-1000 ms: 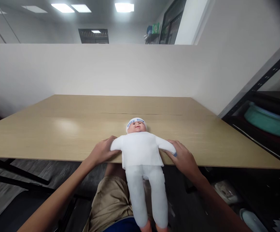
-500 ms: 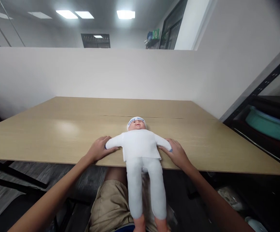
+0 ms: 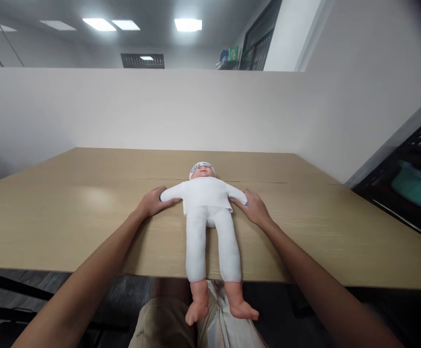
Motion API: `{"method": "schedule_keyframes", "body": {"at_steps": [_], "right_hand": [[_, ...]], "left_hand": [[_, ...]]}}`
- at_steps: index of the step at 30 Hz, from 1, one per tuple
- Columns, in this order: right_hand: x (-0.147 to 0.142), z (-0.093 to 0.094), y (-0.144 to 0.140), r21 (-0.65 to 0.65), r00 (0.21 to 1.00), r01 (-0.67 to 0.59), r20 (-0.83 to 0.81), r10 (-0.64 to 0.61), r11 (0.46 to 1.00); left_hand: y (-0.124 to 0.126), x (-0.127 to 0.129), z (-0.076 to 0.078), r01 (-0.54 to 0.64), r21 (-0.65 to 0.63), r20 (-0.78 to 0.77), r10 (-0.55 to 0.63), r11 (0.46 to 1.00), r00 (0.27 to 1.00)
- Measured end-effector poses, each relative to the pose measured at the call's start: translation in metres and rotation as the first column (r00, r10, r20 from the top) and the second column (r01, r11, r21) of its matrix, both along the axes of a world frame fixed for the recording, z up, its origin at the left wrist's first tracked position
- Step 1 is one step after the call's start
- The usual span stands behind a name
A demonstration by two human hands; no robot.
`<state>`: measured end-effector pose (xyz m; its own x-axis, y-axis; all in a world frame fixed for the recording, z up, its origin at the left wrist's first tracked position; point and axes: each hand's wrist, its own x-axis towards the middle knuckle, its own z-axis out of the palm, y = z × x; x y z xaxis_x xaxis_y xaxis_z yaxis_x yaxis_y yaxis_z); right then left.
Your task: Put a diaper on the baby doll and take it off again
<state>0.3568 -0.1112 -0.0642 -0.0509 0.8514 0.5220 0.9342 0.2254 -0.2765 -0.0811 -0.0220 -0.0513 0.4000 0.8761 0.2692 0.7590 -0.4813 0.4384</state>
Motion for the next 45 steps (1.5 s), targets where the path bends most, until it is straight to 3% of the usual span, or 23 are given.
{"method": "schedule_keyframes", "body": {"at_steps": [6,14,21,26,32,36,41,45], "right_hand": [[0.009,0.000,0.051,0.006,0.999,-0.025,0.026,0.025,1.000],[0.028,-0.004,0.121,0.039,0.997,0.000,0.075,-0.003,0.999],[0.045,-0.009,0.175,0.063,0.996,-0.015,0.091,0.009,0.998],[0.050,-0.011,0.197,0.038,0.995,-0.006,0.096,0.002,0.999],[0.045,-0.009,0.190,0.065,0.994,0.062,0.086,-0.067,0.996],[0.038,-0.007,0.169,0.156,0.997,0.070,0.032,-0.076,0.985],[0.019,0.003,0.124,0.347,0.989,0.084,-0.144,-0.036,0.934],[-0.017,0.035,0.092,0.523,0.917,0.232,-0.398,-0.005,0.820]], "left_hand": [[0.042,0.008,-0.003,-0.016,0.029,-0.001,0.016,0.999,1.000],[0.112,0.021,-0.015,-0.104,0.276,0.033,0.099,0.955,0.995],[0.169,0.032,-0.021,-0.063,0.255,-0.002,0.066,0.965,0.998],[0.189,0.030,-0.025,0.003,0.204,0.020,-0.007,0.979,1.000],[0.180,0.029,-0.023,0.012,0.125,0.061,-0.020,0.992,0.998],[0.163,0.026,-0.020,-0.051,0.193,0.119,0.028,0.980,0.992],[0.111,0.032,-0.013,-0.225,0.390,0.293,0.111,0.893,0.949],[0.061,0.054,0.001,-0.395,0.505,0.507,0.107,0.767,0.855]]}}
